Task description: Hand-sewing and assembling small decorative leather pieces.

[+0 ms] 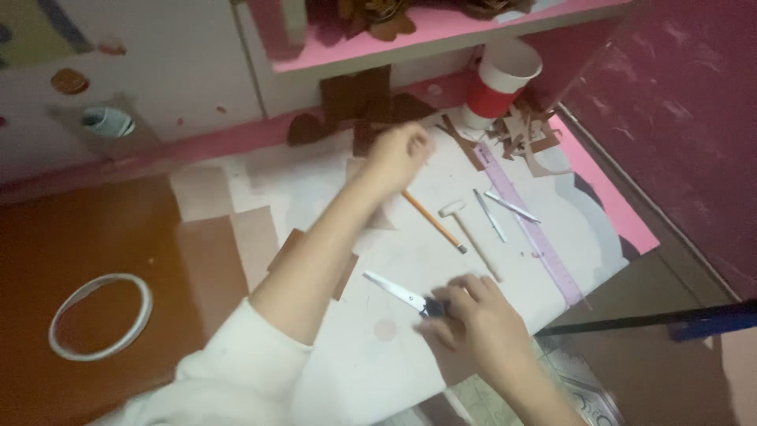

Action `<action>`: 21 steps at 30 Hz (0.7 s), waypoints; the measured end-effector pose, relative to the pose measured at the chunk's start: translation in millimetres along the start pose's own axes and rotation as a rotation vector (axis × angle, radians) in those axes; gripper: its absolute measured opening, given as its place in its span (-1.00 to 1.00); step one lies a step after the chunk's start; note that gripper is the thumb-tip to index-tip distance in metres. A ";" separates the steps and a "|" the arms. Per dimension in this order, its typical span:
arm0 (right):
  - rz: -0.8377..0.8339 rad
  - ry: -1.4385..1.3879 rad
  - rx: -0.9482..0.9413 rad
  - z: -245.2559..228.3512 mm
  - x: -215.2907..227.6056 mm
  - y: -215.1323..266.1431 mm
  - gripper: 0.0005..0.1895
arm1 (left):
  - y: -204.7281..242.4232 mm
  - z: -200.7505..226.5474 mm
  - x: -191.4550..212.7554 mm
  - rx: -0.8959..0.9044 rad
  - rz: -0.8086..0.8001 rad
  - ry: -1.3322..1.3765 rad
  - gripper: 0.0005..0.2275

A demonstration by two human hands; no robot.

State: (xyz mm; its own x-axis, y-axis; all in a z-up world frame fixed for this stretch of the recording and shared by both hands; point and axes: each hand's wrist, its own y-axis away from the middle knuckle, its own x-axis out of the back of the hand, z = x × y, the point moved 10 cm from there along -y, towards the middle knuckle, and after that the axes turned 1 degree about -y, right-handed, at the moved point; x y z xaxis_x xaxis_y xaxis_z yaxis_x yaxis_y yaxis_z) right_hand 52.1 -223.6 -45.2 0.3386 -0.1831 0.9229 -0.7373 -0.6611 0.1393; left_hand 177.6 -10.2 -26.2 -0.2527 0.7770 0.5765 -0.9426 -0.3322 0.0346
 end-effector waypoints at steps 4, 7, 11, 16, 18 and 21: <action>-0.044 0.017 0.007 29.3 -22.7 2.4 -0.29 | 4.9 16.8 -51.6 0.042 -0.155 -0.127 -0.80; -0.012 0.076 0.020 35.0 -14.7 9.8 -0.41 | -7.4 22.4 -83.8 -0.067 -0.153 -0.301 -0.80; -0.027 -0.129 -0.045 67.7 -14.6 15.3 -0.41 | -16.2 24.3 -109.2 -0.132 -0.161 -0.374 -0.85; -0.074 -0.257 0.004 80.6 -13.5 20.5 -0.51 | -12.9 35.9 -109.7 -0.179 -0.147 -0.350 -0.90; -0.220 -0.158 -0.072 81.1 -12.1 20.3 -0.71 | -12.3 31.6 -114.2 -0.067 -0.210 -0.383 -0.87; -0.013 -0.083 0.187 73.3 5.0 20.7 -0.80 | -20.9 21.5 -128.3 -0.065 -0.206 -0.513 -0.81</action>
State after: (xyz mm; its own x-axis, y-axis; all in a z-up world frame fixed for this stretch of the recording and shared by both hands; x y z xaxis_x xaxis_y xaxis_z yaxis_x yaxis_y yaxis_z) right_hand 81.4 -291.5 -63.9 0.4004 -0.2278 0.8876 -0.6137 -0.7859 0.0752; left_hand 234.4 -114.4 -83.3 0.0621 0.4573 0.8871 -0.9768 -0.1548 0.1481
